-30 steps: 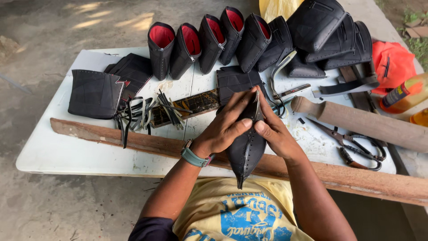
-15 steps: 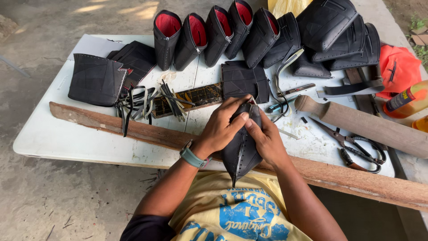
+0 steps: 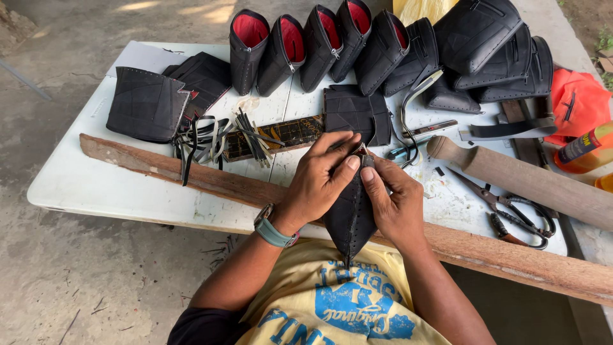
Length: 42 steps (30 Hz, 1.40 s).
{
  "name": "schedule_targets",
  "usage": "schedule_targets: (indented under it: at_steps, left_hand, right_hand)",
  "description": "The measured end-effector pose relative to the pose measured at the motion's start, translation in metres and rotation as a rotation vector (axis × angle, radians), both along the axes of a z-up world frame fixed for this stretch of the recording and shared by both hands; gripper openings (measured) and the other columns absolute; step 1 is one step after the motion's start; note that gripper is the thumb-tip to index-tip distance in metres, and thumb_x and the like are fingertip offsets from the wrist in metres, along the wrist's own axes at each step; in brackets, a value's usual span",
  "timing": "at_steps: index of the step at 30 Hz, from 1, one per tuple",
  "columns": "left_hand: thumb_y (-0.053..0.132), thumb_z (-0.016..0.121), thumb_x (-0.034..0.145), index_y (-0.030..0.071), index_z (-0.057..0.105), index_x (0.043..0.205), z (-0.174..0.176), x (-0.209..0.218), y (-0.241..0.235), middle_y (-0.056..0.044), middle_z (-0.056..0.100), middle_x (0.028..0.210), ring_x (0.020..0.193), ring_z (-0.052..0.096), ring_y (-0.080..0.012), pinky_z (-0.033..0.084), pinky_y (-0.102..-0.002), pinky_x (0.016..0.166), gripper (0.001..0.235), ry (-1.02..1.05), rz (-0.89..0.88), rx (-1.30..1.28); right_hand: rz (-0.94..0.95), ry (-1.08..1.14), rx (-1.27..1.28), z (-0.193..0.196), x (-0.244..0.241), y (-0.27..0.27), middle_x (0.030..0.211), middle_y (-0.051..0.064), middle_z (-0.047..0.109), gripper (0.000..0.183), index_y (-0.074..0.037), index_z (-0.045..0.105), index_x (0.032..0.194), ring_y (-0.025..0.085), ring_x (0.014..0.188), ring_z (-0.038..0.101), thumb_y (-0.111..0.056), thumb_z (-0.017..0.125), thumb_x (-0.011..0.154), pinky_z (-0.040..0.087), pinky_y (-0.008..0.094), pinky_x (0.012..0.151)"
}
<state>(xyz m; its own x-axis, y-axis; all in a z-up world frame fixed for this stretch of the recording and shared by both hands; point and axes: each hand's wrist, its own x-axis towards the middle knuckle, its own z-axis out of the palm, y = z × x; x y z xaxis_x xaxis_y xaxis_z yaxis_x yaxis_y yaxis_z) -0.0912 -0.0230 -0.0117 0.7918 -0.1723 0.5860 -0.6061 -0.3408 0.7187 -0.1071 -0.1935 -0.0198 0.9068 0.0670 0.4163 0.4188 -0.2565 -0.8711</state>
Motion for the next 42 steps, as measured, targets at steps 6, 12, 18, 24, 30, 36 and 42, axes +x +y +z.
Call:
schedule_targets:
  at_steps: [6, 12, 18, 24, 30, 36, 42]
  left_hand:
    - [0.016, 0.066, 0.099, -0.007, 0.068, 0.125, 0.015, -0.012, -0.004, -0.019, 0.067, 0.125, 0.111, 0.072, -0.0294, 0.058, -0.033, 0.097, 0.035, -0.124, 0.123, 0.101]
    - [0.023, 0.066, 0.106, -0.004, 0.065, 0.136, 0.028, -0.021, -0.003, -0.014, 0.068, 0.13, 0.114, 0.073, -0.0253, 0.06, -0.032, 0.099, 0.04, -0.176, 0.052, 0.067]
    - [0.045, 0.07, 0.092, 0.013, 0.054, 0.143, 0.071, 0.054, 0.044, -0.002, 0.059, 0.137, 0.119, 0.064, -0.0112, 0.06, -0.024, 0.077, 0.062, 0.172, -0.519, -0.166]
    - [0.018, 0.09, 0.084, 0.003, 0.065, 0.104, 0.071, 0.086, 0.029, -0.006, 0.069, 0.117, 0.097, 0.069, -0.0148, 0.06, -0.026, 0.075, 0.035, 0.366, -0.89, 0.051]
    - [0.008, 0.087, 0.082, -0.001, 0.067, 0.085, 0.103, 0.057, 0.021, -0.007, 0.071, 0.095, 0.078, 0.071, -0.0153, 0.059, -0.028, 0.061, 0.023, 0.263, -0.885, 0.416]
    - [0.01, 0.078, 0.08, 0.006, 0.063, 0.098, 0.124, 0.042, 0.003, -0.005, 0.072, 0.098, 0.077, 0.074, -0.0078, 0.063, -0.027, 0.061, 0.024, 0.681, -0.848, 0.32]
    - [0.02, 0.081, 0.092, 0.0, 0.076, 0.101, 0.121, 0.032, -0.008, -0.005, 0.075, 0.089, 0.076, 0.071, -0.0095, 0.061, -0.025, 0.068, 0.022, 0.472, -0.989, 0.284]
  right_hand:
    - [-0.139, -0.115, -0.115, 0.001, -0.007, 0.004, 0.095, 0.011, 0.078, 0.028, -0.001, 0.073, 0.123, 0.013, 0.084, 0.072, -0.017, 0.07, 0.1, 0.056, 0.028, 0.074]
    - [-0.163, -0.445, -0.23, 0.019, -0.013, 0.002, 0.106, 0.016, 0.075, 0.026, 0.001, 0.071, 0.125, 0.023, 0.093, 0.076, -0.012, 0.069, 0.102, 0.059, 0.034, 0.08]
    - [0.032, -0.98, -0.121, 0.058, -0.002, -0.032, 0.114, 0.019, 0.07, 0.032, 0.001, 0.063, 0.122, 0.026, 0.099, 0.072, -0.022, 0.068, 0.101, 0.061, 0.037, 0.087]
    - [0.342, -0.714, -0.447, 0.01, -0.033, -0.03, 0.117, 0.014, 0.074, 0.034, -0.006, 0.072, 0.112, 0.033, 0.112, 0.071, -0.021, 0.082, 0.083, 0.058, 0.041, 0.098]
    - [0.378, -0.125, 0.073, 0.022, -0.03, -0.075, 0.123, 0.004, 0.069, 0.045, -0.005, 0.063, 0.122, 0.014, 0.101, 0.071, -0.014, 0.085, 0.084, 0.059, 0.028, 0.089]
    - [0.58, 0.167, 0.115, 0.045, 0.024, -0.088, 0.12, 0.015, 0.063, 0.045, 0.003, 0.061, 0.127, 0.015, 0.095, 0.068, -0.006, 0.082, 0.088, 0.058, 0.029, 0.081]
    - [0.613, 0.138, -0.001, 0.059, 0.026, -0.099, 0.111, 0.011, 0.064, 0.029, -0.001, 0.064, 0.114, 0.018, 0.09, 0.065, -0.01, 0.078, 0.09, 0.058, 0.032, 0.078]
